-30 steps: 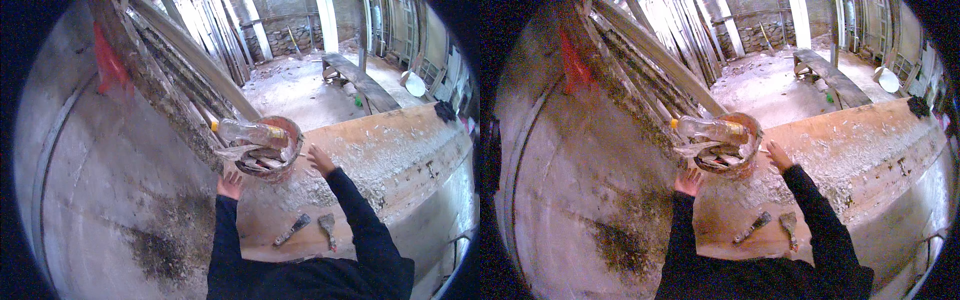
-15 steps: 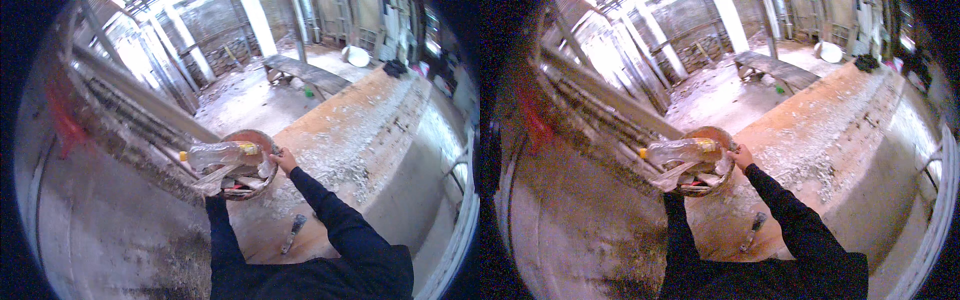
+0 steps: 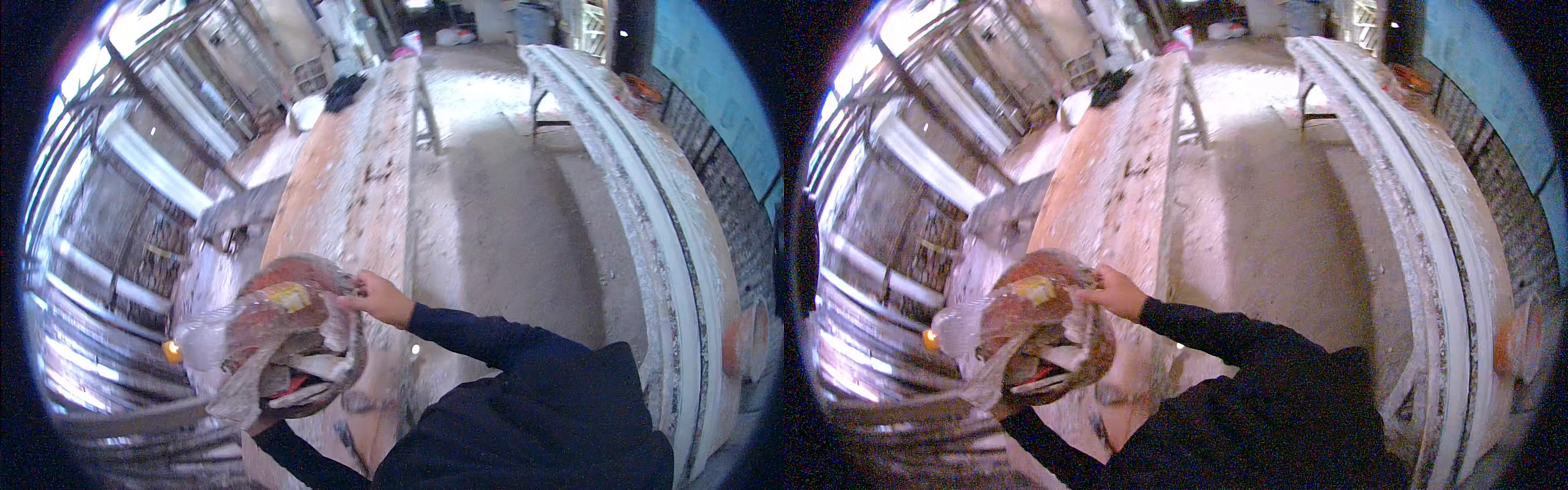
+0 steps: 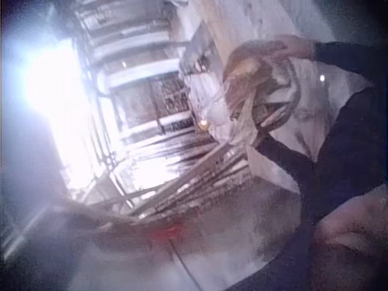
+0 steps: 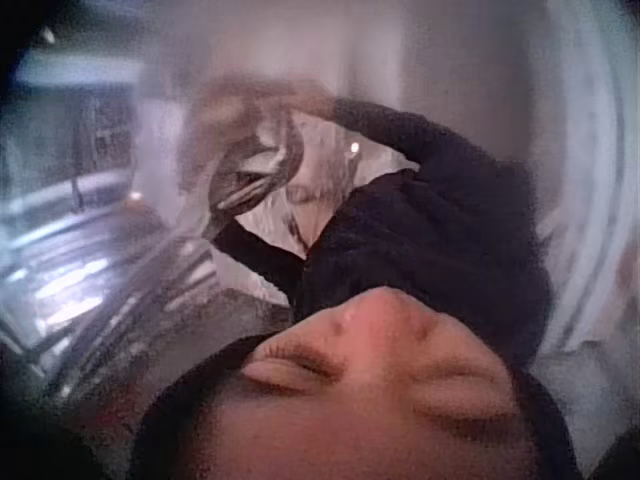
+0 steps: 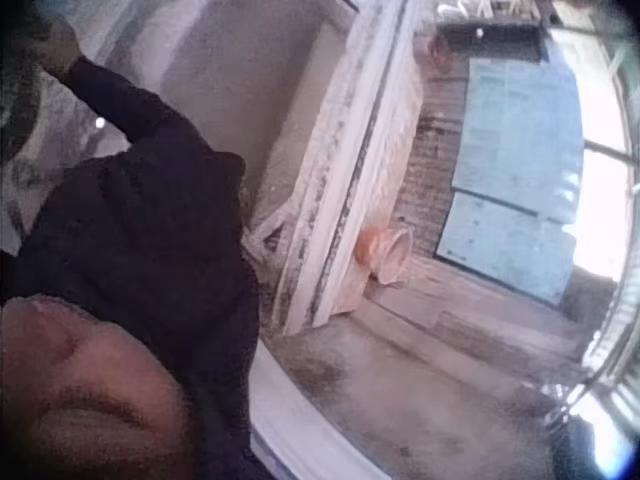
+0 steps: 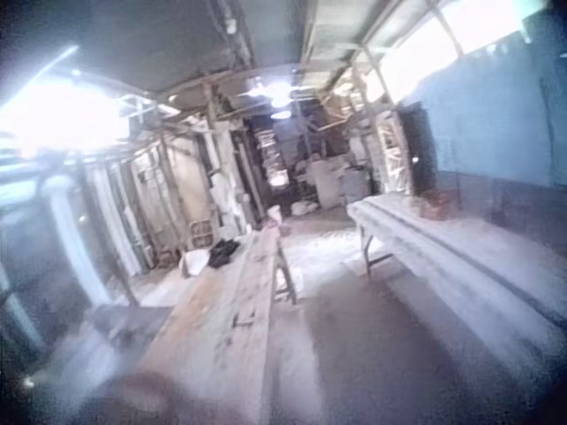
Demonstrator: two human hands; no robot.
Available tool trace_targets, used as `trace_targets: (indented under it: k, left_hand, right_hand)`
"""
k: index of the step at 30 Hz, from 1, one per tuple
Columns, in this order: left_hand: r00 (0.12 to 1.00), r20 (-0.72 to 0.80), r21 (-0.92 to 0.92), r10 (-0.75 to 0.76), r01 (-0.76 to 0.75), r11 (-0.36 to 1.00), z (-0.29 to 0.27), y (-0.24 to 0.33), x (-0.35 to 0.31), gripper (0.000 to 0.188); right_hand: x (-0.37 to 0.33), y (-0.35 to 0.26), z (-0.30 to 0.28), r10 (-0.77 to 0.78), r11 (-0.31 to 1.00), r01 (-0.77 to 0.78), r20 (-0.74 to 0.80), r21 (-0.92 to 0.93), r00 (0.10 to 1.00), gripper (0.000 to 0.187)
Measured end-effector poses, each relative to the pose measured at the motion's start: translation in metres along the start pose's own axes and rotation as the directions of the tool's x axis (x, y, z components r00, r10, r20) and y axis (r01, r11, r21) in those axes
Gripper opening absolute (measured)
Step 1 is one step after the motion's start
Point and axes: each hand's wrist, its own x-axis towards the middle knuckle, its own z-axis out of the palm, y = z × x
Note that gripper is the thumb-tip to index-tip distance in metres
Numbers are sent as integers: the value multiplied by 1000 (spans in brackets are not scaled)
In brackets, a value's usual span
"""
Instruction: The person scrapes a white powdery residue from a large wooden board using a scraper and a brush. They repeatedly scrape the surface, gather the debris, and occasionally move a bucket containing tools.
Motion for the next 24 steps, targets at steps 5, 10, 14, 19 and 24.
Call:
trace_targets:
  k: [5,10,14,19,24]
  left_hand:
    - [939,192,-127,-285,312,942,110,-188,12,86]
    - [696,460,-143,-552,671,727,240,-369,-11,88]
    - [367,667,-43,-649,888,458,355,-489,-58,90]
    - [-61,801,154,-595,982,106,482,-603,-144,92]
    - [-336,811,320,-479,940,-117,587,-680,-235,94]
  right_hand:
    - [-53,-28,-176,-42,978,-28,-322,-209,946,46]
    - [-133,-50,-312,-95,972,-89,-710,-218,698,44]
    - [-208,-84,-382,-327,926,-57,-866,-374,378,39]
    - [-296,-141,-406,-338,933,-128,-941,-335,3,36]
    - [-358,-150,-444,-414,909,-181,-866,-376,-280,32]
